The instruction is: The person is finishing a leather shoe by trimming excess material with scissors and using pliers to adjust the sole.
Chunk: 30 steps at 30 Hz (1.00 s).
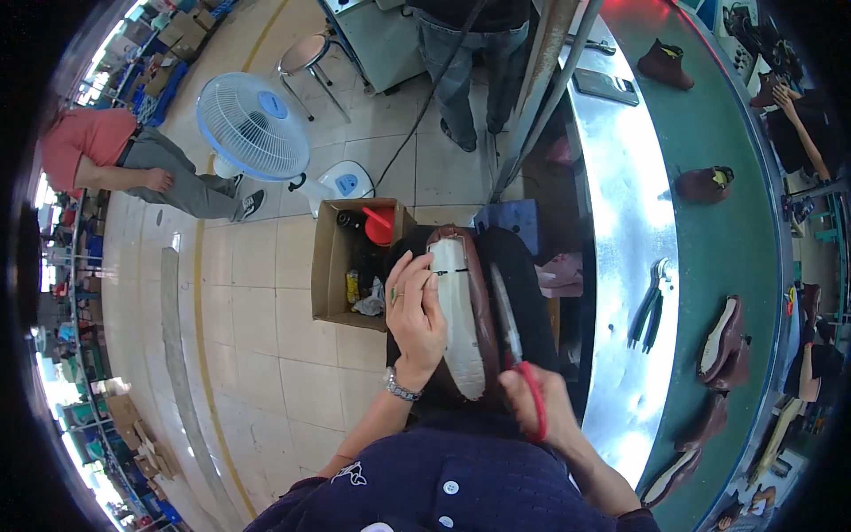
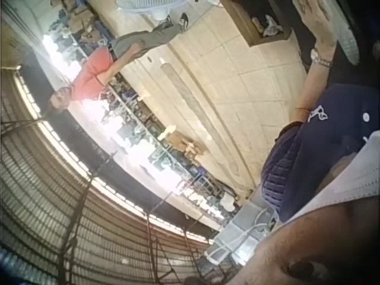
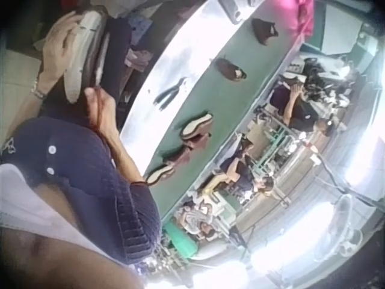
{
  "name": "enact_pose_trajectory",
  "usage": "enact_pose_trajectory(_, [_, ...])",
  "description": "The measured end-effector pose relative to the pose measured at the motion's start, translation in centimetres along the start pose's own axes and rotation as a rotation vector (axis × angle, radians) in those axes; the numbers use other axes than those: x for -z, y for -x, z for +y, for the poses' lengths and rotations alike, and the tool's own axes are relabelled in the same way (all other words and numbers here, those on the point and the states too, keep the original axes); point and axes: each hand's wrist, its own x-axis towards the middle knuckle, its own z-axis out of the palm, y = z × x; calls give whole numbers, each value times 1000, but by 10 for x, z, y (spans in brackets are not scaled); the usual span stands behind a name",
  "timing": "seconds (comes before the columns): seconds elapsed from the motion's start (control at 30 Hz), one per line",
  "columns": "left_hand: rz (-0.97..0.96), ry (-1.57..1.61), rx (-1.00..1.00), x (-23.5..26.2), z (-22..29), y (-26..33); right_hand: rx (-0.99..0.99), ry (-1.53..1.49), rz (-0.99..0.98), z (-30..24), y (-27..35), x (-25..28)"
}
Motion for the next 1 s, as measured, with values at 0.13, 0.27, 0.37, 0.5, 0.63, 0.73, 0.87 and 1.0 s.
enact_pose_trajectory(0.13, [-139,-26,-70,10,0,-8,326,278,382,20,-43,75])
enact_pose_trajectory(0.27, [-41,117,166,2,1,-6,322,716,912,47,-126,158])
enact_pose_trajectory(0.37, [45,153,181,-3,1,2,112,748,945,40,-165,193])
enact_pose_trajectory(0.5, [49,141,159,-2,7,0,266,868,996,31,-172,179])
enact_pose_trajectory(0.63, [293,147,-211,28,10,-32,666,159,196,31,-98,45])
enact_pose_trajectory(0.73, [684,420,-235,81,41,-85,170,-252,-336,27,-43,-23])
enact_pose_trajectory(0.87, [398,-134,38,100,-53,-101,26,-421,-391,56,-72,-3])
enact_pose_trajectory(1.0, [-73,-482,412,94,-220,-50,172,-240,-495,52,-67,2])
